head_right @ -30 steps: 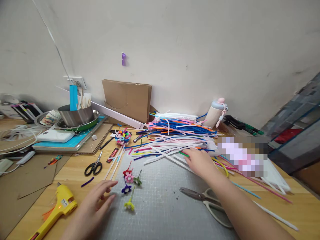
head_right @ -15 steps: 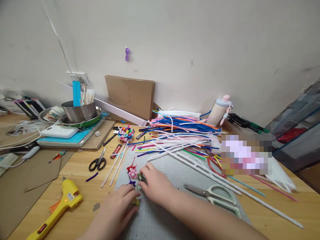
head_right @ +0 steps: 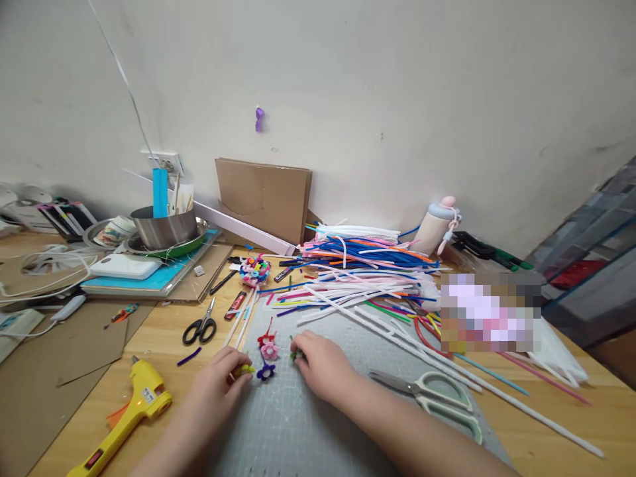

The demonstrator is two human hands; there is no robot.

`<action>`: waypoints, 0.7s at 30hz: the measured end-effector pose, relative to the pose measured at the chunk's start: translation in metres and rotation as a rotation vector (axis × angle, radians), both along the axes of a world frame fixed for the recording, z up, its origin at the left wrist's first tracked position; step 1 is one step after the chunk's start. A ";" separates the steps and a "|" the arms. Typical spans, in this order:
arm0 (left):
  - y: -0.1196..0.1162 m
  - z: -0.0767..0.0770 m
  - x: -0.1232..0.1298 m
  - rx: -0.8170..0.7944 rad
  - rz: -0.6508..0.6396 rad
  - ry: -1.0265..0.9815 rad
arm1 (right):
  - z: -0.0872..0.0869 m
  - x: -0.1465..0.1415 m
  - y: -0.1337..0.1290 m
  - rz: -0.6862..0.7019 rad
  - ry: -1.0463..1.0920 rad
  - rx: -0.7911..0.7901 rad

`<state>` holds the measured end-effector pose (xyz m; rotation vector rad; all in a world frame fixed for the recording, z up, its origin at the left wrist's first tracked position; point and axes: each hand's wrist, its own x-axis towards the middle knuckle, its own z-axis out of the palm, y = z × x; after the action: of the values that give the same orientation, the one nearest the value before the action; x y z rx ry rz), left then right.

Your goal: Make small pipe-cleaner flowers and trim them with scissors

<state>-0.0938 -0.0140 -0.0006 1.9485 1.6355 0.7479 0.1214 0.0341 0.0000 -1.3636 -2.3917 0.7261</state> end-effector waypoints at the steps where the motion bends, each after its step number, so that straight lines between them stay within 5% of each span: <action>1: 0.003 -0.002 0.000 -0.005 0.002 0.007 | -0.001 -0.002 0.000 0.007 -0.004 0.001; 9: 0.002 0.001 0.012 -0.081 -0.001 0.025 | 0.008 -0.007 0.005 0.026 -0.044 0.038; 21: -0.007 -0.013 0.026 0.119 0.016 0.090 | 0.005 -0.048 0.047 -0.045 -0.214 0.071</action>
<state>-0.0677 -0.0205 -0.0135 2.0815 1.6966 0.7903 0.0729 0.0809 0.0048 -1.5298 -2.5114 0.5003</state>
